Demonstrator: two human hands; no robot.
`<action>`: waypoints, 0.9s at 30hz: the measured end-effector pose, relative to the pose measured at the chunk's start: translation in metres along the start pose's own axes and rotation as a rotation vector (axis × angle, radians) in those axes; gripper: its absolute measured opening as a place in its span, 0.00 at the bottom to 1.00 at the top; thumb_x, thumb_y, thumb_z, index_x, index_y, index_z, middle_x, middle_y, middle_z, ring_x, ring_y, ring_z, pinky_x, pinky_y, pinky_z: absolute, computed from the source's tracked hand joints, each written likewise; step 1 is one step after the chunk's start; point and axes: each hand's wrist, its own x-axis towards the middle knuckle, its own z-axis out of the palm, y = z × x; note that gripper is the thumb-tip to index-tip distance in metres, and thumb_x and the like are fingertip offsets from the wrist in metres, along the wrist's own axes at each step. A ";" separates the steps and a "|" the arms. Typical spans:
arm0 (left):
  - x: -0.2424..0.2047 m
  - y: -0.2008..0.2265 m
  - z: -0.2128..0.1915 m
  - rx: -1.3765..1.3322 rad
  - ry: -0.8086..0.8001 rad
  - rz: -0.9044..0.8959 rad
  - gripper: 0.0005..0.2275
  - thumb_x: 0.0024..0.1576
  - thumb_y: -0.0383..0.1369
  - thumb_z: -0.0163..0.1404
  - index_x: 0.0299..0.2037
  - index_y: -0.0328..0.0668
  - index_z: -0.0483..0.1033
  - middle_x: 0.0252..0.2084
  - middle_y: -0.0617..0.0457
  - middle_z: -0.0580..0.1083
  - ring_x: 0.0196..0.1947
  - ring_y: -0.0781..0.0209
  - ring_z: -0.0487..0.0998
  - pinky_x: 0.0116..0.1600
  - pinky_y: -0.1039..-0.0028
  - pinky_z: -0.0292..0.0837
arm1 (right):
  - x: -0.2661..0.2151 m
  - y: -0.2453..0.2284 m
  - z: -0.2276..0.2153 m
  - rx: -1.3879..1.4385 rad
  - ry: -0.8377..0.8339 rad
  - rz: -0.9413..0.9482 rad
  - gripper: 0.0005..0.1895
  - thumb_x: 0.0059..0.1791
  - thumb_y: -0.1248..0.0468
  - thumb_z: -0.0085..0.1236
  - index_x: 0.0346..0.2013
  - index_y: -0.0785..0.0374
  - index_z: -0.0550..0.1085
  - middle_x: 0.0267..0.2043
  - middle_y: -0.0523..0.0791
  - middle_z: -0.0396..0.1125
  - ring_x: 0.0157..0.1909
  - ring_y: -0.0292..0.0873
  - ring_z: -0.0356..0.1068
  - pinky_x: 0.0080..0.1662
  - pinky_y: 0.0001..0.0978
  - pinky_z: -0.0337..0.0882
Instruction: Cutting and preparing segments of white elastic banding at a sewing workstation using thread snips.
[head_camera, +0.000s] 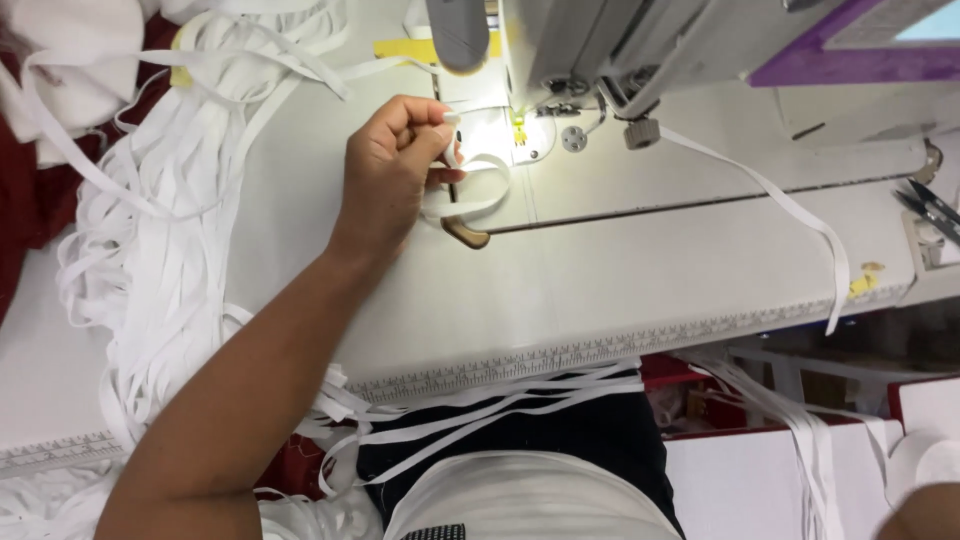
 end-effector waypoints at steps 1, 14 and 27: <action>0.001 -0.001 -0.002 0.000 -0.005 -0.004 0.02 0.58 0.28 0.49 0.37 0.42 0.75 0.24 0.55 0.72 0.31 0.70 0.76 0.38 0.77 0.82 | 0.010 0.007 0.016 0.026 0.009 -0.020 0.21 0.60 0.64 0.39 0.48 0.80 0.76 0.42 0.56 0.70 0.36 0.52 0.65 0.45 0.49 0.60; -0.074 0.089 -0.055 0.509 -0.020 0.191 0.04 0.64 0.22 0.49 0.42 0.36 0.78 0.39 0.51 0.77 0.37 0.63 0.81 0.52 0.77 0.86 | 0.165 0.097 0.225 0.045 -0.298 0.573 0.03 0.45 0.63 0.49 0.33 0.56 0.68 0.50 0.50 0.59 0.57 0.53 0.54 0.52 0.44 0.58; -0.068 0.059 -0.043 0.615 -0.092 0.086 0.04 0.57 0.23 0.55 0.37 0.44 0.76 0.34 0.56 0.75 0.35 0.70 0.75 0.38 0.80 0.82 | 0.124 0.060 0.241 -0.136 -0.135 0.053 0.15 0.48 0.63 0.55 0.50 0.59 0.72 0.50 0.48 0.69 0.50 0.57 0.67 0.53 0.52 0.58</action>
